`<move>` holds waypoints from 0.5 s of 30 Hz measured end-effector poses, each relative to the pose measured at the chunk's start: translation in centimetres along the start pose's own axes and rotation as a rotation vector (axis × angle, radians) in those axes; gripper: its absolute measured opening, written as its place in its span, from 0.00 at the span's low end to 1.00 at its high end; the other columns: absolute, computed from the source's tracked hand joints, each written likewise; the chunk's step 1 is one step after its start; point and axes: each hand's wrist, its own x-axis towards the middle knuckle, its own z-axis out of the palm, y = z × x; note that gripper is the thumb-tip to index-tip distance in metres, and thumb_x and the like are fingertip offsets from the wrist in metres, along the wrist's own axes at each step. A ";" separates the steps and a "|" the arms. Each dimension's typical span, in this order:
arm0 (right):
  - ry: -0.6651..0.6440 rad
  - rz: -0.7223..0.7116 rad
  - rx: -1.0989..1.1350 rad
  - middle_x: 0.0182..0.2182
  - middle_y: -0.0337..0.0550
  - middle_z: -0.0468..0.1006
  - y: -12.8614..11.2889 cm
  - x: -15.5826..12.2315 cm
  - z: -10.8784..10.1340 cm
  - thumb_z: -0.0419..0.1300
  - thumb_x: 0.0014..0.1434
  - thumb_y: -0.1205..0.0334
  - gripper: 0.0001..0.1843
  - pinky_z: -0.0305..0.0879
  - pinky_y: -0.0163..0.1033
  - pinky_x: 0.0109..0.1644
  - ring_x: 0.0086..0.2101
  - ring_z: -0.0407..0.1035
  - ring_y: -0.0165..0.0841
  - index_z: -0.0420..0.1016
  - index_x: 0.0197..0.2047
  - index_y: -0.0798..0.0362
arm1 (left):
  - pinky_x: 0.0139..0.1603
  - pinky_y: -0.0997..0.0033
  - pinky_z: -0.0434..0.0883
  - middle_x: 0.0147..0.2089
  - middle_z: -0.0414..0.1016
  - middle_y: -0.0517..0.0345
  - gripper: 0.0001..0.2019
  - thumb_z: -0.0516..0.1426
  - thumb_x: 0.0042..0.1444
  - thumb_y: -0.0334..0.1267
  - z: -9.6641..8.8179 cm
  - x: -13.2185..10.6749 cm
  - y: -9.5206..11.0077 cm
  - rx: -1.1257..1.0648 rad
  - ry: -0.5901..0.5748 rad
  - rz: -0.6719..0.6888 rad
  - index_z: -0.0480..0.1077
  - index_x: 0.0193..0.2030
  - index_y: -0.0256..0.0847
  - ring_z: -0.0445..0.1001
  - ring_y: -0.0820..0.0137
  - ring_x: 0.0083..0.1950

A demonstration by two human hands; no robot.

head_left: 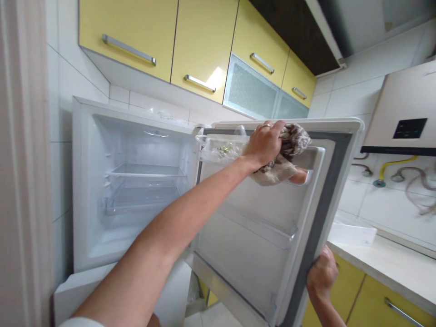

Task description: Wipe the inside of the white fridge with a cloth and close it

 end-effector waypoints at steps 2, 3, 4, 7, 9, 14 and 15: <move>-0.003 -0.005 -0.010 0.30 0.41 0.67 0.0 0.0 -0.1 0.44 0.62 0.29 0.32 0.60 0.48 0.47 0.37 0.64 0.42 0.64 0.29 0.50 | 0.66 0.58 0.64 0.60 0.73 0.45 0.23 0.47 0.63 0.27 0.1 0.1 0.9 -0.034 0.021 -0.030 0.68 0.63 0.40 0.69 0.58 0.65; -0.010 -0.008 -0.010 0.29 0.41 0.66 -0.1 0.0 -0.1 0.44 0.62 0.30 0.31 0.59 0.48 0.46 0.37 0.64 0.41 0.63 0.28 0.49 | 0.66 0.59 0.64 0.59 0.74 0.46 0.23 0.47 0.64 0.27 -0.1 0.0 1.3 -0.049 0.046 -0.047 0.67 0.63 0.39 0.69 0.60 0.65; -0.016 -0.010 -0.006 0.29 0.40 0.66 -0.1 0.0 -0.1 0.44 0.62 0.31 0.30 0.59 0.48 0.45 0.36 0.63 0.41 0.62 0.28 0.49 | 0.67 0.61 0.65 0.59 0.74 0.47 0.23 0.47 0.64 0.27 -0.4 -0.2 1.7 -0.062 0.082 -0.066 0.67 0.63 0.39 0.69 0.62 0.64; -0.021 -0.015 -0.004 0.29 0.40 0.65 -0.2 -0.1 -0.2 0.45 0.62 0.31 0.30 0.58 0.47 0.44 0.35 0.62 0.40 0.62 0.28 0.49 | 0.67 0.68 0.65 0.60 0.74 0.49 0.22 0.46 0.64 0.26 -1.9 -1.7 2.3 -0.097 0.265 -0.135 0.65 0.62 0.40 0.70 0.68 0.63; -0.016 -0.023 -0.015 0.28 0.40 0.65 -0.3 0.0 -0.2 0.44 0.62 0.31 0.30 0.57 0.47 0.44 0.35 0.61 0.40 0.62 0.27 0.49 | 0.67 0.70 0.65 0.61 0.73 0.49 0.21 0.46 0.63 0.25 -3.4 -3.1 2.1 -0.114 0.446 -0.180 0.63 0.61 0.40 0.69 0.70 0.64; -0.013 -0.020 -0.057 0.27 0.40 0.63 0.5 0.4 0.0 0.43 0.62 0.29 0.31 0.55 0.47 0.41 0.32 0.58 0.38 0.62 0.26 0.48 | 0.66 0.66 0.66 0.59 0.72 0.49 0.21 0.47 0.60 0.27 -7.7 -8.2 0.1 -0.154 0.865 -0.201 0.61 0.59 0.41 0.69 0.67 0.64; -0.020 -0.011 -0.051 0.27 0.40 0.63 0.9 0.6 0.0 0.43 0.61 0.29 0.31 0.55 0.48 0.41 0.32 0.58 0.39 0.62 0.27 0.48 | 0.66 0.64 0.66 0.59 0.72 0.50 0.20 0.48 0.59 0.28 -8.5 -9.6 -0.6 -0.160 0.927 -0.201 0.62 0.58 0.42 0.69 0.66 0.64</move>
